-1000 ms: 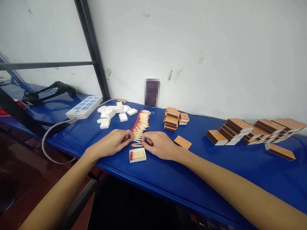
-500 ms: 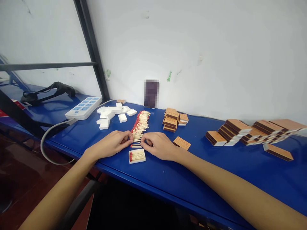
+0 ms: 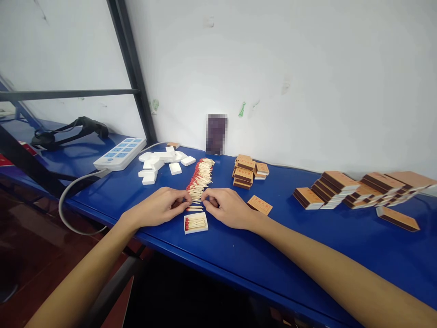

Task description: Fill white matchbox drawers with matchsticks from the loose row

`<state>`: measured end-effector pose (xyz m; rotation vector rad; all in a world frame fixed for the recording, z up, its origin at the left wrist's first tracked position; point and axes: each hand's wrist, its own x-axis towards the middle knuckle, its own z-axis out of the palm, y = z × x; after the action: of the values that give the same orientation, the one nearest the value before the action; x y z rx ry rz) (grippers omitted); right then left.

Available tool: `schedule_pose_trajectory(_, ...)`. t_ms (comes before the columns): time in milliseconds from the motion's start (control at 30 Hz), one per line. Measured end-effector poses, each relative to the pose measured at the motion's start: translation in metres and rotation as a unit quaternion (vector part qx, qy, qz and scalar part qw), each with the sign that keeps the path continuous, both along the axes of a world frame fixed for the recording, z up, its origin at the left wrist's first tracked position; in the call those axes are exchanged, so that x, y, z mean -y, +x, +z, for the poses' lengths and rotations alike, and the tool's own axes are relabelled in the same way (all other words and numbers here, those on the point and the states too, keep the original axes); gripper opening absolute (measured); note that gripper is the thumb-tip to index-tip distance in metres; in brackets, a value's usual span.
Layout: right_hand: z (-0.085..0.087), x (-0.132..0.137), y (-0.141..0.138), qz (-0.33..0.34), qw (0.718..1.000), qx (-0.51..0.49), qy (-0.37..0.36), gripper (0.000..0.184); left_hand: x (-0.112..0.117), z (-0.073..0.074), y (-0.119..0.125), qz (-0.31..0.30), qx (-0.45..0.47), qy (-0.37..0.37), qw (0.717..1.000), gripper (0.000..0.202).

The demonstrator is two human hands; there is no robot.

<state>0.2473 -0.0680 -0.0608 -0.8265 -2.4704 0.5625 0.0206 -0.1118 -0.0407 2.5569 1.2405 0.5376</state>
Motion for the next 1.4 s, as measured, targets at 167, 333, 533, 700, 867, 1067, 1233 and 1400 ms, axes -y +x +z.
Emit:
schedule_pose_trajectory(167, -0.0023, -0.0010, 0.0001, 0.000, 1.000, 0.006, 0.026, 0.016, -0.0015, -0.0012, -0.0009, 0.019, 0.016, 0.007, 1.000, 0.010)
schedule_pose_trajectory(333, -0.0037, -0.0016, 0.0005, 0.005, 0.999, 0.010, 0.051, 0.020, -0.0048, -0.0041, -0.0026, 0.032, 0.028, 0.004, 0.999, 0.010)
schedule_pose_trajectory(533, -0.0039, -0.0007, 0.0009, 0.013, 0.997, 0.014, 0.070, 0.022, -0.0066, -0.0059, -0.0035, 0.042, 0.036, 0.000, 0.998, 0.007)
schedule_pose_trajectory(700, -0.0052, -0.0016, 0.0008, 0.013, 0.997, 0.008, 0.078, 0.021, -0.0068, -0.0058, -0.0028, 0.039, 0.036, 0.000, 0.999, 0.007)
schedule_pose_trajectory(867, -0.0058, 0.0000, 0.0011, 0.018, 0.996, 0.006, 0.082, 0.020, -0.0061, -0.0050, -0.0030, 0.039, 0.039, -0.002, 0.998, 0.007)
schedule_pose_trajectory(1067, -0.0076, -0.0012, 0.0021, 0.018, 0.997, 0.002, 0.078, 0.021, -0.0052, -0.0042, -0.0032, 0.040, 0.046, -0.006, 0.998, 0.007)
schedule_pose_trajectory(1233, -0.0088, -0.0027, 0.0010, 0.014, 0.997, 0.000, 0.077, 0.022, -0.0049, -0.0039, -0.0030, 0.040, 0.049, -0.008, 0.998, 0.008)
schedule_pose_trajectory(1400, -0.0088, -0.0019, 0.0005, 0.007, 0.996, -0.001, 0.086, 0.022, -0.0047, -0.0041, -0.0036, 0.038, 0.045, -0.004, 0.998, 0.013)
